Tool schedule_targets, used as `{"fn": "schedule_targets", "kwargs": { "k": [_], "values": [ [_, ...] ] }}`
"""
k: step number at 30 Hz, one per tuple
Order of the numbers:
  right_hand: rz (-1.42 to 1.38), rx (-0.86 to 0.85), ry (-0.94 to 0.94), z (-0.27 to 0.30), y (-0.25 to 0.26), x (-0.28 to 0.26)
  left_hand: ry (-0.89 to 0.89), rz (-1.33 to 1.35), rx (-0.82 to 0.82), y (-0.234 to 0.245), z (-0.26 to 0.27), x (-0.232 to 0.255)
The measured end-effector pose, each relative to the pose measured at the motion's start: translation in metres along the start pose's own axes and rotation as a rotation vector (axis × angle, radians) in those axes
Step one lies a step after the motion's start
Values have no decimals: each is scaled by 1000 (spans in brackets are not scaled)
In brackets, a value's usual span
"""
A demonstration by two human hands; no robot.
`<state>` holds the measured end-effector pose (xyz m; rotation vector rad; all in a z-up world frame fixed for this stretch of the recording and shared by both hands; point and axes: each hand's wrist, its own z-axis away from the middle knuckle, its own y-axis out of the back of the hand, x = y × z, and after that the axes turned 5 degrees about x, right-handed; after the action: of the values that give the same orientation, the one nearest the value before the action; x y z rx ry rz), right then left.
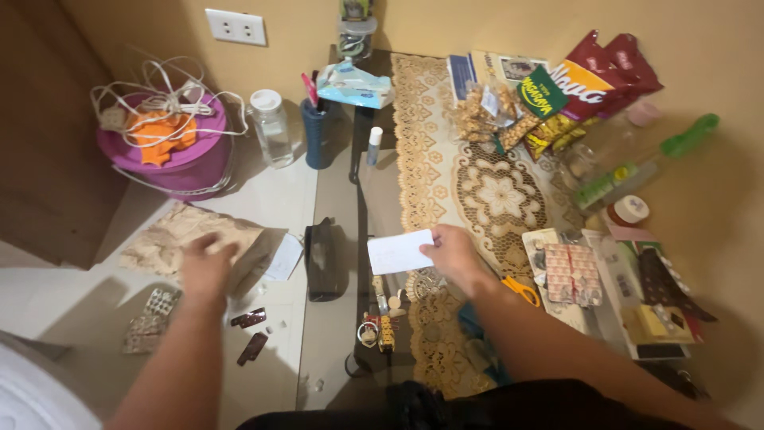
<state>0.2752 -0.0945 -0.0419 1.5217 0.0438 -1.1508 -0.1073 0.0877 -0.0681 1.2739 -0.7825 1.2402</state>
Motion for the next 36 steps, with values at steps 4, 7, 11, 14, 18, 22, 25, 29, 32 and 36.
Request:
{"fn": "schedule_targets", "kwargs": {
  "k": [4,7,11,14,18,22,25,29,32,36],
  "values": [
    [-421,50,96,-16,10,48,-180,81,-241,-67,51,24],
    [-641,18,-88,7,37,51,65,285,-534,-116,109,48],
    [-820,66,-230,57,65,27,83,350,-776,-172,182,70],
    [-911,96,-234,89,83,27,62,377,-892,-199,217,69],
    [-976,121,-297,115,96,47,27,309,-942,-228,244,67],
    [-954,214,-355,139,119,72,-39,266,-1058,-249,271,70],
    [-961,284,-395,156,136,87,-54,206,-1124,-261,295,76],
    [-867,335,-407,175,160,104,-399,54,-1246,-266,311,85],
    [-837,316,-351,187,169,116,-415,-10,-1423,-263,323,89],
    [-835,331,-286,206,169,132,-329,-139,-1432,-256,340,97]
  ]
}}
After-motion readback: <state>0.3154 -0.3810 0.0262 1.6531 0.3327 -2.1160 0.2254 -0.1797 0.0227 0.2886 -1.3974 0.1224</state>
